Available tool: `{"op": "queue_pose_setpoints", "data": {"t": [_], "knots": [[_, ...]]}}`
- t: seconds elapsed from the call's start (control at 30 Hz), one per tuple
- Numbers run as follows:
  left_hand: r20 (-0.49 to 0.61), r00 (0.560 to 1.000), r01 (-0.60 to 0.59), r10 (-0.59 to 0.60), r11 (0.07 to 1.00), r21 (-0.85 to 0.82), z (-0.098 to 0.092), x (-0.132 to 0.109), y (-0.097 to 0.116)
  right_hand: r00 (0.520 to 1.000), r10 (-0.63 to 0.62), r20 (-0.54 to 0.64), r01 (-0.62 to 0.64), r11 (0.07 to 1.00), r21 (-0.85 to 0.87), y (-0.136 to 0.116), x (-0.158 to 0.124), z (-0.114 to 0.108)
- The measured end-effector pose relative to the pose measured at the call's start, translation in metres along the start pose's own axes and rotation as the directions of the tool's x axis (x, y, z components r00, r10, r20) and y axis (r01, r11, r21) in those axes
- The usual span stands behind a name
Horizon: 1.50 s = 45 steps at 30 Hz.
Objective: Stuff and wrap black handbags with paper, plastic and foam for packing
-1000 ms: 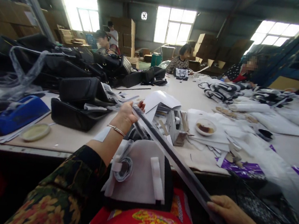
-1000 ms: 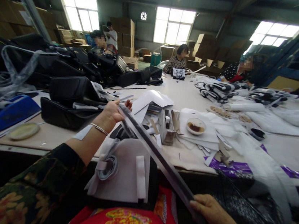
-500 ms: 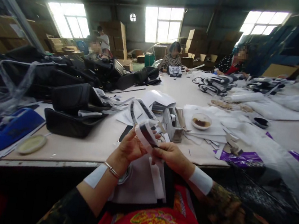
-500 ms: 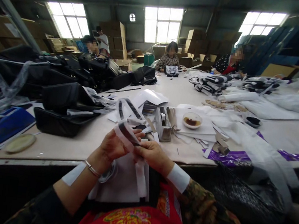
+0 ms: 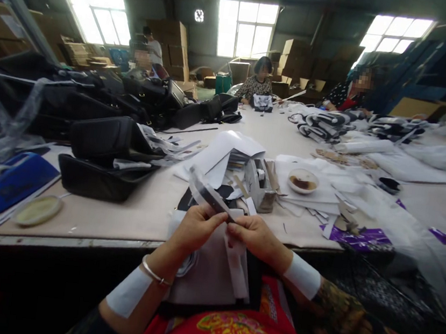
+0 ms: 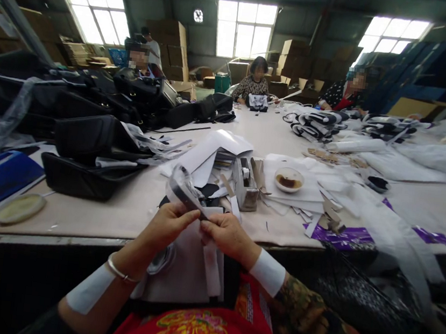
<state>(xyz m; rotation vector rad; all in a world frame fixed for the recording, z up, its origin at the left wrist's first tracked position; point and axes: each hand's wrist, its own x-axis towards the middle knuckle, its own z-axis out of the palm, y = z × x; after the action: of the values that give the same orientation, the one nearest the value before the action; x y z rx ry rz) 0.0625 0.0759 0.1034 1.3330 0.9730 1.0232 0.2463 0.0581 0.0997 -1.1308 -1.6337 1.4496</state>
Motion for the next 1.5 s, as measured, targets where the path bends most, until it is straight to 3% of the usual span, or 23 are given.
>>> {"op": "queue_pose_setpoints", "data": {"t": [0.1, 0.17, 0.23, 0.3, 0.37, 0.43, 0.57, 0.7, 0.9, 1.1, 1.33, 1.43, 1.5], "knots": [[-0.117, 0.988, -0.095, 0.102, 0.993, 0.067, -0.002, -0.003, 0.004, 0.971, -0.165, -0.174, 0.122, 0.965, -0.234, -0.006, -0.003, -0.005], [-0.206, 0.953, -0.195, 0.22, 0.971, 0.139, -0.004, -0.007, 0.01, 0.925, -0.194, -0.326, 0.112, 0.961, -0.254, -0.011, -0.007, -0.004], [-0.204, 0.929, -0.273, 0.308, 0.944, 0.185, -0.004, -0.012, 0.013, 0.945, 0.013, -0.326, -0.022, 0.999, -0.024, -0.015, -0.012, 0.001], [-0.108, 0.948, -0.285, 0.3, 0.949, 0.137, 0.0, -0.018, 0.011, 0.957, 0.246, -0.152, -0.196, 0.939, 0.283, -0.015, -0.014, 0.008], [0.019, 0.971, -0.24, 0.239, 0.969, 0.06, 0.005, -0.024, 0.006, 0.943, 0.329, -0.048, -0.269, 0.838, 0.474, -0.014, -0.013, 0.014], [0.071, 0.98, -0.188, 0.185, 0.982, 0.034, 0.008, -0.03, -0.001, 0.939, 0.327, -0.106, -0.234, 0.834, 0.5, -0.01, -0.009, 0.016], [-0.038, 0.995, -0.094, 0.097, 0.993, 0.076, 0.006, -0.038, -0.007, 0.962, 0.132, -0.237, -0.115, 0.99, 0.083, -0.003, -0.003, 0.015], [-0.038, 0.999, 0.026, -0.026, 1.0, -0.001, 0.004, -0.035, -0.004, 0.978, -0.058, -0.2, 0.002, 0.963, -0.269, 0.003, -0.005, 0.019], [-0.11, 0.987, 0.095, -0.115, 0.98, -0.175, 0.006, -0.03, -0.006, 0.973, -0.209, -0.095, 0.13, 0.843, -0.522, 0.008, -0.012, 0.023], [-0.041, 0.972, 0.225, -0.233, 0.964, -0.143, 0.007, -0.033, -0.011, 0.943, -0.326, -0.065, 0.153, 0.6, -0.786, 0.016, -0.017, 0.02], [0.143, 0.838, 0.546, -0.527, 0.801, -0.246, 0.002, -0.035, -0.015, 0.874, -0.484, 0.036, 0.253, 0.39, -0.886, 0.02, -0.016, 0.024], [0.174, 0.797, 0.603, -0.578, 0.758, -0.247, 0.001, -0.037, -0.018, 0.87, -0.487, 0.076, 0.269, 0.34, -0.901, 0.022, -0.016, 0.028], [0.162, 0.799, 0.6, -0.579, 0.75, -0.278, 0.003, -0.038, -0.02, 0.875, -0.475, 0.087, 0.283, 0.358, -0.89, 0.024, -0.015, 0.027]]}}
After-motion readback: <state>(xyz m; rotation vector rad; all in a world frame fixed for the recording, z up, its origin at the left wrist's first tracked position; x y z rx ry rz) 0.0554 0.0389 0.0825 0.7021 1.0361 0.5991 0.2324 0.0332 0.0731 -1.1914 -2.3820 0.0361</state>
